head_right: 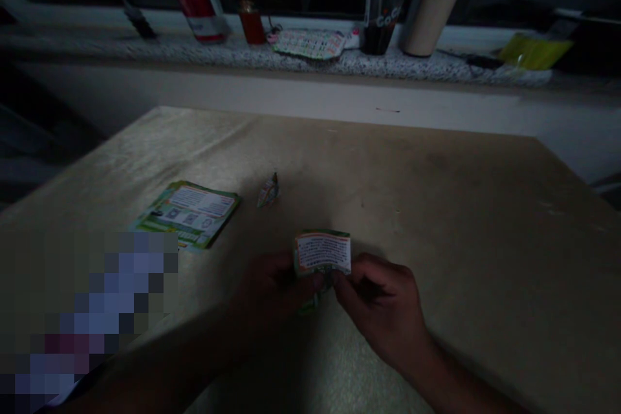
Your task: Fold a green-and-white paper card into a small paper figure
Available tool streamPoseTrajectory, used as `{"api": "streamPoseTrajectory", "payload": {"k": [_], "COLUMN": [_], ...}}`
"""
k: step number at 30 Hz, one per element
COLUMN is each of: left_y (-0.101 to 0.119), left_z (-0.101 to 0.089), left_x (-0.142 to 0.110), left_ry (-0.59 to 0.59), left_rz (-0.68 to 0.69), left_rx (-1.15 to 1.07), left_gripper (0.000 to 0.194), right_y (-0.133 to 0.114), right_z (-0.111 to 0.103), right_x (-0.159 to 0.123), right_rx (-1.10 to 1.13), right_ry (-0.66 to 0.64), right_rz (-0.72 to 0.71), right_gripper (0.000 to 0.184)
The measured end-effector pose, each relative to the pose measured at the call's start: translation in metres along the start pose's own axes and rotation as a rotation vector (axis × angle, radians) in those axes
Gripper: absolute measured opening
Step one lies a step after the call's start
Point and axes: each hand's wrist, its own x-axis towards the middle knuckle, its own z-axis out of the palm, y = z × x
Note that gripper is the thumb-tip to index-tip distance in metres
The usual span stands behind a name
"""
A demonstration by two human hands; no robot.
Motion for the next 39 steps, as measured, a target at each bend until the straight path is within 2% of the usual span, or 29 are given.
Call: {"api": "streamPoseTrajectory", "payload": {"k": [5,9,12,14,16,19,22,24,26,28,31,33,35,39], "left_y": [-0.001,0.001,0.004,0.005,0.005,0.002,0.000,0.004,0.009,0.014,0.016,0.015,0.014,0.010], "left_z": [-0.002,-0.002,-0.002,-0.003,-0.006,-0.011,-0.016,-0.019,-0.023,-0.027,-0.032,-0.033,-0.031,-0.026], "left_x": [-0.005,-0.006,-0.004,-0.002,0.000,0.003,0.006,0.006,0.005,0.004,0.001,-0.001,-0.003,-0.003], "left_ry": [-0.033,-0.015,-0.026,-0.035,-0.044,-0.046,0.017,0.055,0.099,0.117,0.106,0.038,-0.057,-0.179], "left_rz": [0.098,0.167,0.150,0.130,0.118,0.112,0.172,0.256,0.398,0.509,0.453,0.367,0.347,0.447], "left_rx": [0.163,0.237,0.156,0.102,0.077,0.103,0.206,0.291,0.409,0.497,0.505,0.462,0.404,0.255], "left_gripper": [0.021,0.022,0.022,0.022,0.023,0.025,0.022,0.020,0.014,0.017,0.038,0.045,0.044,0.030], "right_y": [-0.005,-0.006,-0.005,-0.004,-0.004,-0.004,-0.006,-0.007,-0.009,-0.009,-0.009,-0.009,-0.009,-0.010], "right_z": [-0.004,-0.005,-0.006,-0.007,-0.009,-0.012,-0.013,-0.013,-0.013,-0.015,-0.019,-0.021,-0.022,-0.022], "right_x": [0.004,0.005,0.005,0.005,0.005,0.006,0.006,0.006,0.005,0.005,0.004,0.004,0.003,0.003], "right_rx": [-0.173,-0.198,-0.126,-0.035,0.086,0.251,0.310,0.293,0.245,0.194,0.153,0.123,0.078,0.017], "right_ry": [-0.007,-0.014,-0.052,-0.064,-0.054,-0.021,-0.006,0.007,0.043,0.073,0.062,0.039,0.029,0.019], "right_rz": [-0.209,-0.256,-0.171,-0.066,0.064,0.202,0.226,0.191,0.122,0.034,-0.097,-0.174,-0.242,-0.352], "right_gripper": [0.021,0.021,0.025,0.026,0.020,0.008,0.008,0.009,0.010,0.018,0.029,0.032,0.033,0.031]}}
